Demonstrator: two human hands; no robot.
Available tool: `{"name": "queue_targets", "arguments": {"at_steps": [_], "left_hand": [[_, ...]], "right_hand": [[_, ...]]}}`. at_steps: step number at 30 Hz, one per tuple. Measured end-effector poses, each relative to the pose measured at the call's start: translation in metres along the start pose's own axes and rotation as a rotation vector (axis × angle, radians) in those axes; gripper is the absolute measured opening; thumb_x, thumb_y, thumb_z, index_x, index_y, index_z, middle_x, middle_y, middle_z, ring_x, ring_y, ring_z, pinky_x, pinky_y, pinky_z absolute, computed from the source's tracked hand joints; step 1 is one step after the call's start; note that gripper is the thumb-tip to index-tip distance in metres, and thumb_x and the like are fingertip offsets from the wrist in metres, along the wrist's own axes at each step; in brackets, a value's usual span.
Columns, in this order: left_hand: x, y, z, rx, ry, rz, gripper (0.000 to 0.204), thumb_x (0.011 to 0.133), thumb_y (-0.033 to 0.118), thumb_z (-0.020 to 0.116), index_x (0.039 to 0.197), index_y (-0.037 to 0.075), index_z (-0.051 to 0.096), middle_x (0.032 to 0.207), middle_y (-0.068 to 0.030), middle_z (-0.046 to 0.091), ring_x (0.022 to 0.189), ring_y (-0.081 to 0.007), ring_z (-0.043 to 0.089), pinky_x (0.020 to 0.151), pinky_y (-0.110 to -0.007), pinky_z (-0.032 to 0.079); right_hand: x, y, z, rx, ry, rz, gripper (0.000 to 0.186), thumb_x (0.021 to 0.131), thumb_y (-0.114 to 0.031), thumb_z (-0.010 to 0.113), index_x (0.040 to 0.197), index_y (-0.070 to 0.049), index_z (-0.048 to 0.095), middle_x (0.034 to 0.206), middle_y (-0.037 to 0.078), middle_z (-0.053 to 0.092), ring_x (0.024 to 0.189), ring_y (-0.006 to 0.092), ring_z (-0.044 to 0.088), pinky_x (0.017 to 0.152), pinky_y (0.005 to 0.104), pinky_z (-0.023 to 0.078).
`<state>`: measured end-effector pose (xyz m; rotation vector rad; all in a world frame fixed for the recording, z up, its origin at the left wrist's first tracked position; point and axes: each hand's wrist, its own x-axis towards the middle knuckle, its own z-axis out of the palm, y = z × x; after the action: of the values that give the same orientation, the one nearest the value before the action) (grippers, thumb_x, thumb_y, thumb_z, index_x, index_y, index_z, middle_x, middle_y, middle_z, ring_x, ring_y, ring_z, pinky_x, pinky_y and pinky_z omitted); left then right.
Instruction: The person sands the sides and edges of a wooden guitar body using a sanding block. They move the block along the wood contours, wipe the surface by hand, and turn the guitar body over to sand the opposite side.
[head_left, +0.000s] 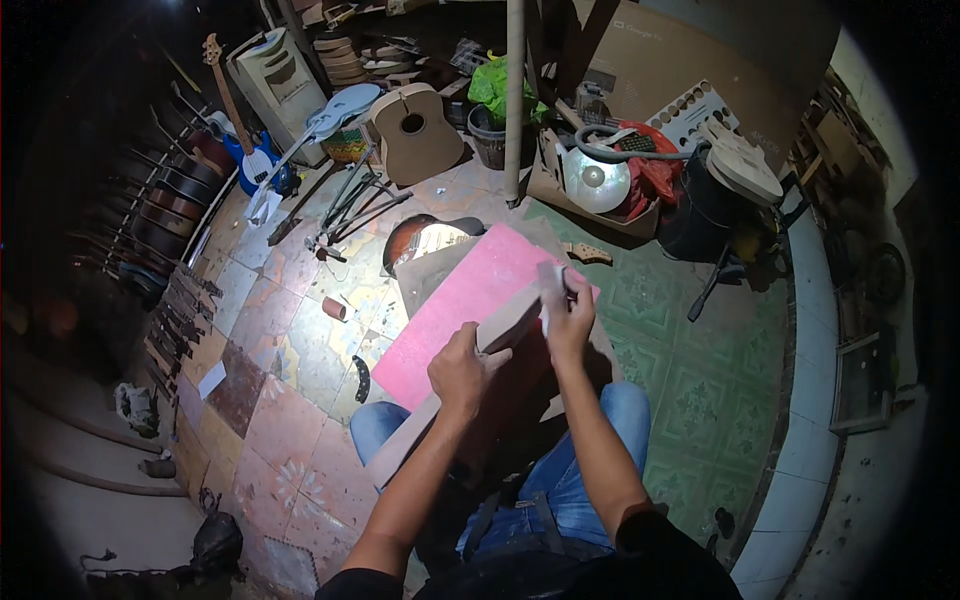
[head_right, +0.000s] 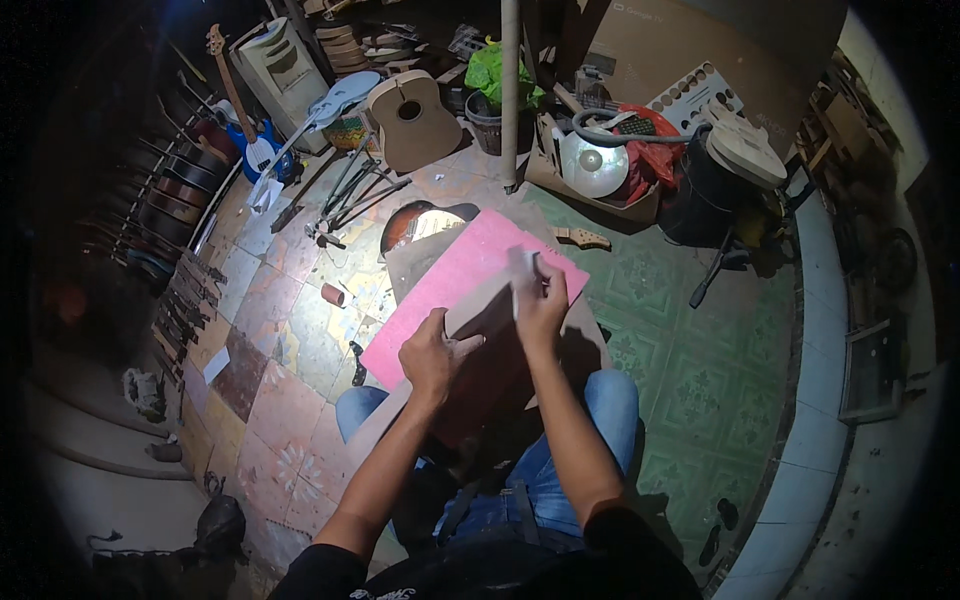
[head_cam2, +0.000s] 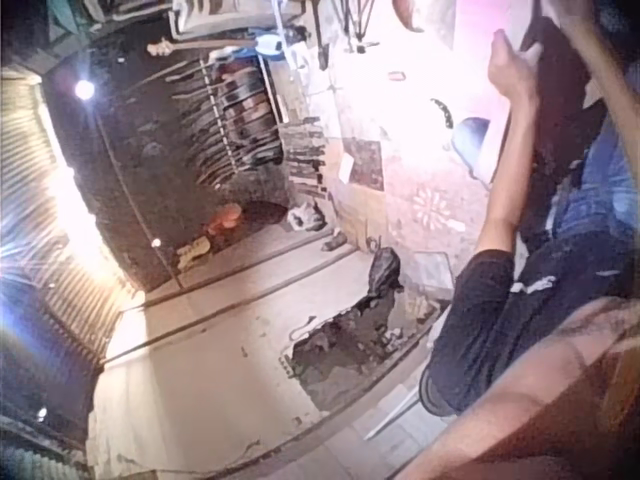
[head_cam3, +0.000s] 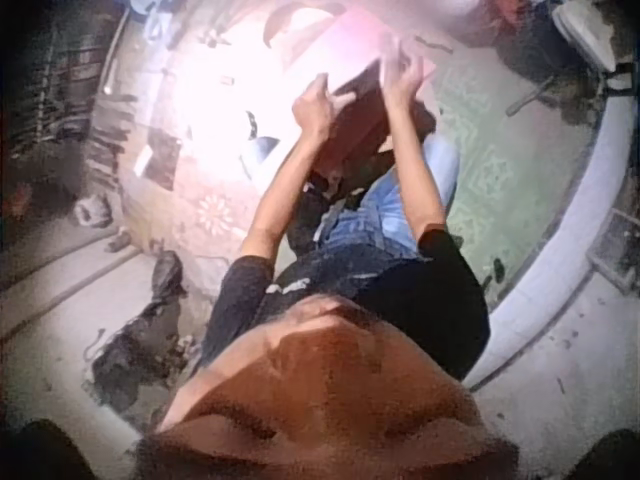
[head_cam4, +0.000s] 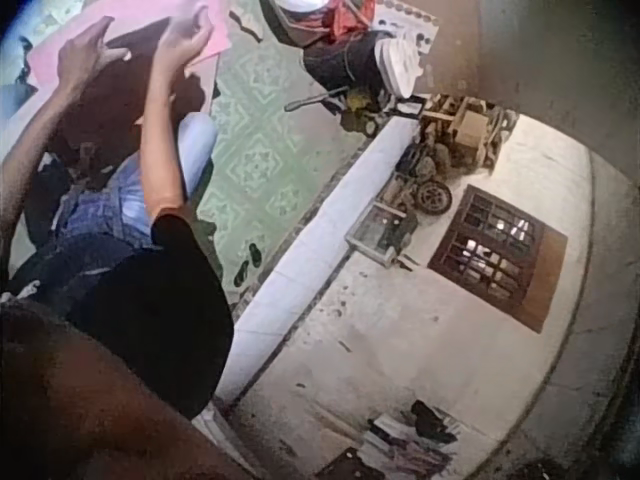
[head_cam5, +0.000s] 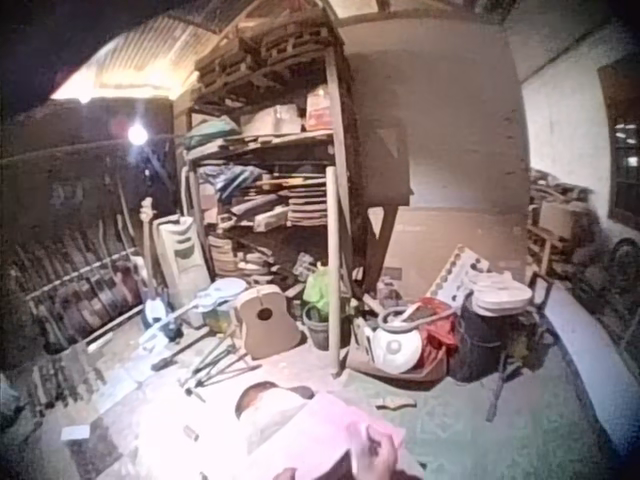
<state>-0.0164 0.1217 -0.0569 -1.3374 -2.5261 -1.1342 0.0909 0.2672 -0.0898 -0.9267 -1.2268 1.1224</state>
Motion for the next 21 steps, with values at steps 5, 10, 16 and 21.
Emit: {"name": "queue_targets", "arguments": {"at_steps": [5, 10, 16, 21], "left_hand": [[-0.003, -0.012, -0.005, 0.006, 0.004, -0.066, 0.056, 0.061, 0.040, 0.093, 0.101, 0.010, 0.066, 0.078, -0.0121, 0.069, 0.071, -0.0346, 0.070, 0.059, -0.045, 0.052], [0.003, 0.004, -0.007, 0.027, -0.088, -0.063, 0.055, 0.062, 0.040, 0.093, 0.099, 0.009, 0.066, 0.079, -0.0123, 0.069, 0.071, -0.0350, 0.070, 0.060, -0.045, 0.053], [0.004, -0.006, -0.012, 0.042, -0.054, -0.078, 0.055, 0.061, 0.040, 0.093, 0.096, 0.009, 0.064, 0.079, -0.0123, 0.069, 0.071, -0.0352, 0.070, 0.060, -0.045, 0.052], [0.010, -0.003, -0.007, 0.037, -0.062, -0.084, 0.056, 0.062, 0.039, 0.093, 0.099, 0.009, 0.066, 0.080, -0.0122, 0.069, 0.072, -0.0346, 0.071, 0.061, -0.044, 0.053]], "right_hand": [[-0.062, -0.038, 0.006, -0.450, -0.266, -0.507, 0.045, 0.082, -0.030, 0.083, 0.107, 0.003, 0.064, 0.101, 0.019, 0.063, 0.094, 0.0351, 0.064, 0.086, 0.0423, 0.052], [0.018, 0.050, -0.012, -0.095, -0.046, 0.238, 0.037, 0.093, -0.026, 0.073, 0.113, 0.004, 0.065, 0.096, 0.008, 0.068, 0.088, 0.0159, 0.064, 0.080, 0.0315, 0.051], [0.005, -0.004, 0.010, -0.187, -0.178, 0.066, 0.033, 0.091, -0.019, 0.074, 0.115, 0.003, 0.066, 0.104, 0.011, 0.070, 0.095, 0.0191, 0.065, 0.086, 0.0356, 0.052], [0.016, 0.009, 0.015, -0.023, -0.067, -0.050, 0.031, 0.089, -0.017, 0.074, 0.112, 0.003, 0.069, 0.105, 0.011, 0.071, 0.094, 0.0184, 0.067, 0.085, 0.0322, 0.053]]}}
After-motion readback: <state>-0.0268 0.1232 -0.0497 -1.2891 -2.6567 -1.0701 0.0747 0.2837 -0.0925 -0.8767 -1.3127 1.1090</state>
